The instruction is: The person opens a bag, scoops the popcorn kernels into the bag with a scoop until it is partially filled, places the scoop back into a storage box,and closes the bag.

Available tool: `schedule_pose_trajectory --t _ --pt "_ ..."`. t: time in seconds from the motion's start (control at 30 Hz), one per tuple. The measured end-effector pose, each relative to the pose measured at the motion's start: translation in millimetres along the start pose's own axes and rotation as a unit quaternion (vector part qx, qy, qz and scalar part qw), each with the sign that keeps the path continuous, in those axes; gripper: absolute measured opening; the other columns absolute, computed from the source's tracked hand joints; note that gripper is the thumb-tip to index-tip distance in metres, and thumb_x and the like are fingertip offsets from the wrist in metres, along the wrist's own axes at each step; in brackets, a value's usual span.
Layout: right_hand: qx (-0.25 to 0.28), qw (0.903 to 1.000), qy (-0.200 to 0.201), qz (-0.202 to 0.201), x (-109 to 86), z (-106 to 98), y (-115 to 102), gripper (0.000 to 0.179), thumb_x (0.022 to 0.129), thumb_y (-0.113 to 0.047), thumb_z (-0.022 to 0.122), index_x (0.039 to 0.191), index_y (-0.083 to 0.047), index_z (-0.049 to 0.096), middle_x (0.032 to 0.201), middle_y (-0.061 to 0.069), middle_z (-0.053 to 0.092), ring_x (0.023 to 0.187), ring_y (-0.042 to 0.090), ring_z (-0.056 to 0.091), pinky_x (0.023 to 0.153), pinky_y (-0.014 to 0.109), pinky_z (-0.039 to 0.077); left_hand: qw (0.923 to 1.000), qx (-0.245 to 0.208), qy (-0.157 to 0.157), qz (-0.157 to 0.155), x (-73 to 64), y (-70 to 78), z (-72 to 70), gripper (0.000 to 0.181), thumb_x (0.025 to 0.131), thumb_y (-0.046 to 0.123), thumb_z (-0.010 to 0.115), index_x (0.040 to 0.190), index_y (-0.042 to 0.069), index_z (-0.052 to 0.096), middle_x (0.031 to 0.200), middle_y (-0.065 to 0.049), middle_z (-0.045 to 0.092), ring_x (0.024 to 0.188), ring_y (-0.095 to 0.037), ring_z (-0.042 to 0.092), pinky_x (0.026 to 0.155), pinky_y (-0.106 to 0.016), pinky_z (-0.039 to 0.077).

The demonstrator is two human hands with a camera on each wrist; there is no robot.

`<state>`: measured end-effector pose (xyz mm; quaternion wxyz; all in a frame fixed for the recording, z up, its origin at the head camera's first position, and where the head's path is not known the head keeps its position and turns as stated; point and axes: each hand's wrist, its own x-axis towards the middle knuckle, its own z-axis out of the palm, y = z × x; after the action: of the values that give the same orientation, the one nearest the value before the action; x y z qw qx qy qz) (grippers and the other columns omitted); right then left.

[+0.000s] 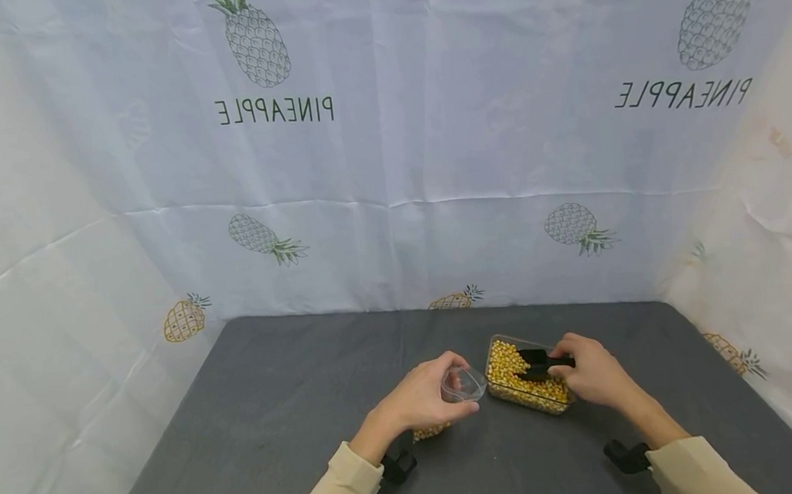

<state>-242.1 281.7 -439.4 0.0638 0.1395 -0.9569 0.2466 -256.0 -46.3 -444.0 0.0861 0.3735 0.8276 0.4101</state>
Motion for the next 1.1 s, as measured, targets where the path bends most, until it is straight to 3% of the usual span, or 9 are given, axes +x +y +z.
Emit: schedule_pose_trajectory --t 0.2,0.4,0.5,0.73,0.9,1.1 --pt "0.008 0.9998 0.002 0.018 0.8 6 -2 0.012 0.093 -0.01 0.073 0.102 -0.003 0.072 0.099 0.006 0.063 0.088 0.028 0.063 0.069 0.045 0.053 1.0 -0.001 -0.001 0.0 0.2 0.4 0.4 0.051 0.093 0.04 0.073 0.133 0.015 0.054 0.096 0.011 0.056 0.096 -0.002 0.063 0.081 -0.019 0.055" --pt "0.015 0.9995 0.005 0.028 -1.3 8 -3 0.017 0.094 -0.012 0.073 0.107 -0.002 0.071 0.104 0.01 0.064 0.094 0.033 0.064 0.073 0.049 0.054 1.0 -0.001 0.0 0.0 0.0 -1.3 0.1 0.051 0.093 0.04 0.074 0.133 0.015 0.054 0.095 0.011 0.056 0.096 -0.002 0.063 0.081 -0.019 0.055" --pt "0.034 0.999 0.011 0.026 -5.0 10 0 0.02 0.095 -0.013 0.073 0.111 -0.001 0.07 0.108 0.012 0.066 0.101 0.038 0.064 0.079 0.053 0.054 1.0 0.004 0.001 -0.001 -0.3 -1.5 0.3 0.051 0.093 0.04 0.074 0.133 0.015 0.055 0.095 0.012 0.056 0.096 -0.001 0.063 0.081 -0.02 0.055" --pt "0.073 0.9959 0.022 0.047 -12.1 12 7 0.027 0.095 -0.017 0.072 0.118 -0.001 0.071 0.118 0.019 0.066 0.106 0.039 0.062 0.078 0.05 0.053 1.0 0.003 0.002 0.0 -0.3 -0.6 0.2 0.052 0.092 0.04 0.074 0.133 0.015 0.054 0.095 0.012 0.056 0.096 -0.001 0.063 0.081 -0.02 0.055" --pt "0.083 0.9944 0.022 0.062 -14.5 10 12 0.031 0.096 -0.023 0.072 0.12 -0.003 0.071 0.122 0.02 0.066 0.116 0.047 0.058 0.088 0.061 0.05 1.0 0.004 0.003 0.0 -0.1 -0.9 0.1 0.052 0.093 0.041 0.074 0.133 0.015 0.054 0.095 0.012 0.056 0.096 -0.002 0.063 0.082 -0.021 0.055" --pt "0.11 0.9898 0.008 0.09 -17.5 6 13 0.04 0.096 -0.031 0.072 0.124 -0.002 0.07 0.129 0.024 0.063 0.124 0.052 0.052 0.092 0.065 0.047 1.0 0.004 0.004 0.003 0.6 -0.8 0.6 0.052 0.093 0.041 0.074 0.133 0.015 0.054 0.095 0.012 0.056 0.095 -0.002 0.063 0.081 -0.02 0.055"
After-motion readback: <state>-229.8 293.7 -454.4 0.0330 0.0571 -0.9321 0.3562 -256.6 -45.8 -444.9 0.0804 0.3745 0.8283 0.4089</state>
